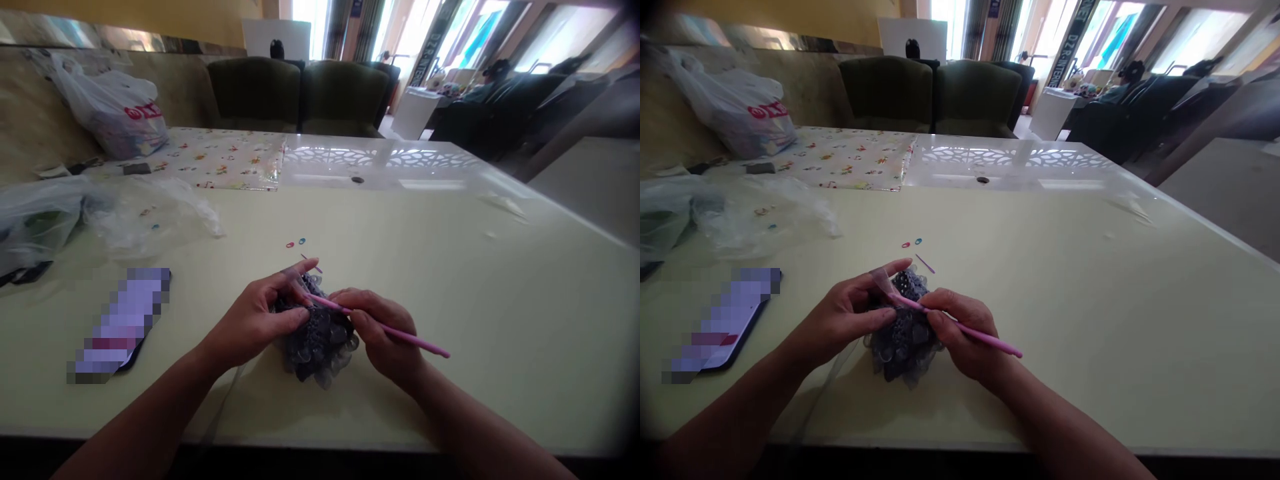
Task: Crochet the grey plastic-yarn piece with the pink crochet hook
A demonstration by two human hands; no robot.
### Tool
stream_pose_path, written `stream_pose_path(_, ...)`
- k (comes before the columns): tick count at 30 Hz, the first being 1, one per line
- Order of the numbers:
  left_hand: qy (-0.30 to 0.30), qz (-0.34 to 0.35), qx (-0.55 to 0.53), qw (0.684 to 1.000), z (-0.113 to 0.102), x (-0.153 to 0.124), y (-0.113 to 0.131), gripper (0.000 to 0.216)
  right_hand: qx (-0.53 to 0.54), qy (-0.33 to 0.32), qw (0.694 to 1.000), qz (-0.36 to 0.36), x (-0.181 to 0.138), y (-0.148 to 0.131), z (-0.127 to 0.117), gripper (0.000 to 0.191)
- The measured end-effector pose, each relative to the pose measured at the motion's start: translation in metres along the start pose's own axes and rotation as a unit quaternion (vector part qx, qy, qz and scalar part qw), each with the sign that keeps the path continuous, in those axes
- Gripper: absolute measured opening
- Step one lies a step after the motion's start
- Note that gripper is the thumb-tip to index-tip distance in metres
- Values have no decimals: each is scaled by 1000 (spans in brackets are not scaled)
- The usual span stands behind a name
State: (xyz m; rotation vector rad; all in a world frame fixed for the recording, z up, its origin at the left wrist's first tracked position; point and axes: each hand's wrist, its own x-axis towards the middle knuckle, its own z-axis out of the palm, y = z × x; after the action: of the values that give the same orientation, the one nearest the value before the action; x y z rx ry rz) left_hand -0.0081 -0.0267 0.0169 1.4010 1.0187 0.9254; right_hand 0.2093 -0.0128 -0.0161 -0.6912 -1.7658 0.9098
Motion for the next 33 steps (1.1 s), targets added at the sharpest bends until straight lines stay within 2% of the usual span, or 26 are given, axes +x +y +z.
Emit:
stream_pose_path(3,-14,-6,9,1000,-7,0,2,3,7,-85,996,8,6,-1,-10,20)
stream_pose_path(5,-17,-8,15,1000,-10,0,4,4,-4,-112,994,10,8,-2,-14,21)
stream_pose_path(13,-4,-25,14,1000,-9,3,4,2,-95,-38,994,-32,2,-6,0,18)
stream_pose_path(15,-22,-25,10,999,-8,4,4,4,-72,-48,995,-57,4,-7,-2,16)
stream_pose_path(19,-43,-22,38,998,-11,2,5,10,-57,-130,986,-83,13,-9,-14,17)
stream_pose_path(21,-42,-18,50,998,-13,1,6,10,-61,-151,983,-85,17,-10,-18,18)
stream_pose_path(23,-33,-19,51,998,-14,1,8,8,-74,-143,984,-83,17,-10,-18,18)
stream_pose_path(26,-13,-31,39,999,-15,2,8,4,-119,-88,986,-80,11,-10,-9,17)
stream_pose_path(29,-14,-37,27,999,-15,3,6,3,-119,-57,988,-85,6,-8,-1,17)
stream_pose_path(31,-28,-37,21,999,-15,4,4,6,-92,-66,989,-91,6,-8,-1,17)
stream_pose_path(33,-49,-36,29,998,-15,4,4,7,-67,-105,987,-97,10,-9,-6,17)
